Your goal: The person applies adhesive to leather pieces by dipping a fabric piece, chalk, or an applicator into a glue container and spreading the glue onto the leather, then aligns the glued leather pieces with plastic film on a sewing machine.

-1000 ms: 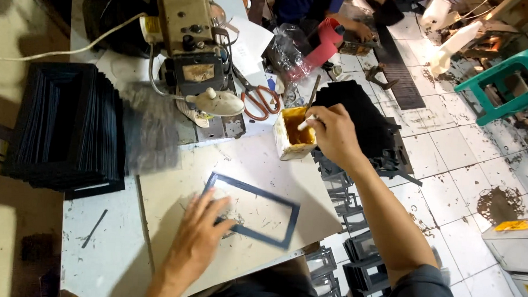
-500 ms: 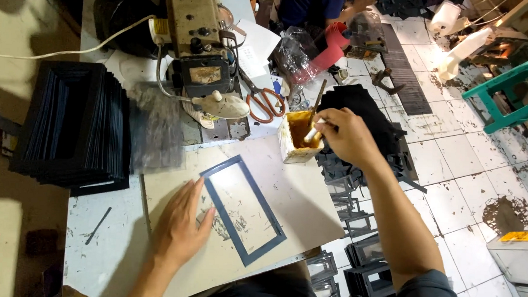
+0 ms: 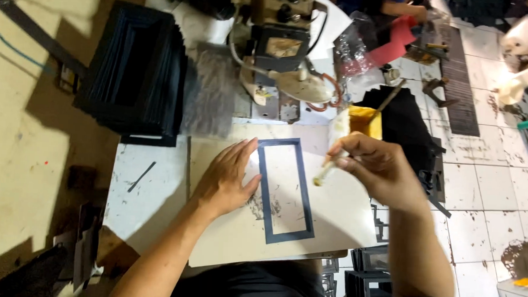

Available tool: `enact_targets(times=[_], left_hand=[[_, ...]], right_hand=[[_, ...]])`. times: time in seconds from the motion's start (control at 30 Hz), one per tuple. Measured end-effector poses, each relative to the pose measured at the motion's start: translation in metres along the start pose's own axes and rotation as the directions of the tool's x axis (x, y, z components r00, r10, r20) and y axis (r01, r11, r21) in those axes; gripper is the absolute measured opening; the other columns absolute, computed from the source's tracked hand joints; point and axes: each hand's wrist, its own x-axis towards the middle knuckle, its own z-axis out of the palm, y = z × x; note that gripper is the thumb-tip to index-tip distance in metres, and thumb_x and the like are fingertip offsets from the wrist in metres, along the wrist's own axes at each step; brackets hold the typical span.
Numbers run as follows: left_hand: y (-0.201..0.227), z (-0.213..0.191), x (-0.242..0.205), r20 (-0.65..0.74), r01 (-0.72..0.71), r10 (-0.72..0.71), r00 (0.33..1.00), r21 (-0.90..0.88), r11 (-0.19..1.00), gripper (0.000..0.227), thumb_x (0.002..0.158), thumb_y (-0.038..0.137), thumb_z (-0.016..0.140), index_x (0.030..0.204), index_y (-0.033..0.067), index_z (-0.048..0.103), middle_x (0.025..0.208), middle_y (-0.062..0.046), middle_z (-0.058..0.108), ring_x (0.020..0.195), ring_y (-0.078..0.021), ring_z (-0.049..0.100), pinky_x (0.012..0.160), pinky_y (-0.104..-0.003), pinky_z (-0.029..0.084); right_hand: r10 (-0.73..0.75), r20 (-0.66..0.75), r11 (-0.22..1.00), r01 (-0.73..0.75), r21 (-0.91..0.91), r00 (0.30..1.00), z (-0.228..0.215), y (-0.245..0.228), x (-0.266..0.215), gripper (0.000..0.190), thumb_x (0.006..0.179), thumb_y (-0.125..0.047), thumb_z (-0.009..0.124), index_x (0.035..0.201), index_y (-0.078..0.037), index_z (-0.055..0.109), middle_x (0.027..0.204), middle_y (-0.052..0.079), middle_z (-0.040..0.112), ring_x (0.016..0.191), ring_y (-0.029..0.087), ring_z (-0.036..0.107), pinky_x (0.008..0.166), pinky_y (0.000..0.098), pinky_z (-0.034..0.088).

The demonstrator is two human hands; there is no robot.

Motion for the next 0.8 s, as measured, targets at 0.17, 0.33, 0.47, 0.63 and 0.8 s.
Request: enact_targets(times=[0.17,0.33,0.47,0.63,0.8], left_hand=[[0.001,-0.003,0.002,0.054,0.063,-0.062,0.997,-0.01,0.998,0.09,0.083,0.026,0.076,0.154,0.0024,0.025,0.15,-0.023,0.046,0.139,-0.0352,0.045,0.119,-0.044,0.033],[-0.001,-0.002,0.003,0.016,0.042,-0.041,0.999,-0.016,0.999,0.094,0.085,0.028,0.076,0.157,0.0018,0.02,0.151,-0.026,0.044,0.139,-0.0365,0.046,0.118,-0.045,0.033],[0.002,-0.008,0.004,0.043,0.061,-0.059,0.997,-0.051,0.997,0.096,0.085,0.027,0.075,0.158,0.002,0.017,0.151,-0.024,0.046,0.14,-0.0355,0.045,0.119,-0.045,0.032],[0.003,-0.009,0.003,0.026,0.044,-0.042,0.999,-0.069,0.997,0.096,0.085,0.025,0.074,0.159,0.0023,0.016,0.152,-0.02,0.048,0.141,-0.034,0.044,0.119,-0.044,0.031],[0.004,-0.01,0.003,0.022,0.033,-0.032,0.999,-0.051,0.998,0.097,0.085,0.024,0.074,0.159,0.0014,0.015,0.152,-0.02,0.048,0.142,-0.0344,0.044,0.119,-0.044,0.031]], right_hand=[[-0.025,-0.068,1.0,0.025,0.009,0.997,0.049,0.057,0.047,0.017,0.101,-0.005,0.065,0.116,0.002,0.068,0.106,0.004,0.071,0.1,0.007,0.064,0.089,0.0227,0.053],[0.181,-0.101,0.973,-0.163,0.161,0.978,0.068,0.129,0.074,0.016,0.102,-0.006,0.064,0.116,0.001,0.067,0.101,0.001,0.07,0.089,0.006,0.061,0.078,0.0206,0.048],[0.152,-0.116,0.984,-0.139,0.112,0.982,0.076,0.139,0.08,0.015,0.104,-0.006,0.061,0.115,0.003,0.066,0.1,0.001,0.072,0.093,0.005,0.063,0.083,0.0205,0.052],[0.173,-0.13,0.983,-0.164,0.083,0.976,0.078,0.142,0.081,0.014,0.103,-0.006,0.063,0.114,0.002,0.066,0.098,0.001,0.072,0.09,0.005,0.063,0.08,0.0209,0.051],[0.162,-0.16,0.987,-0.158,0.038,0.974,0.081,0.133,0.081,0.014,0.101,-0.006,0.063,0.112,0.002,0.066,0.1,0.001,0.069,0.091,0.005,0.065,0.08,0.0205,0.053]])
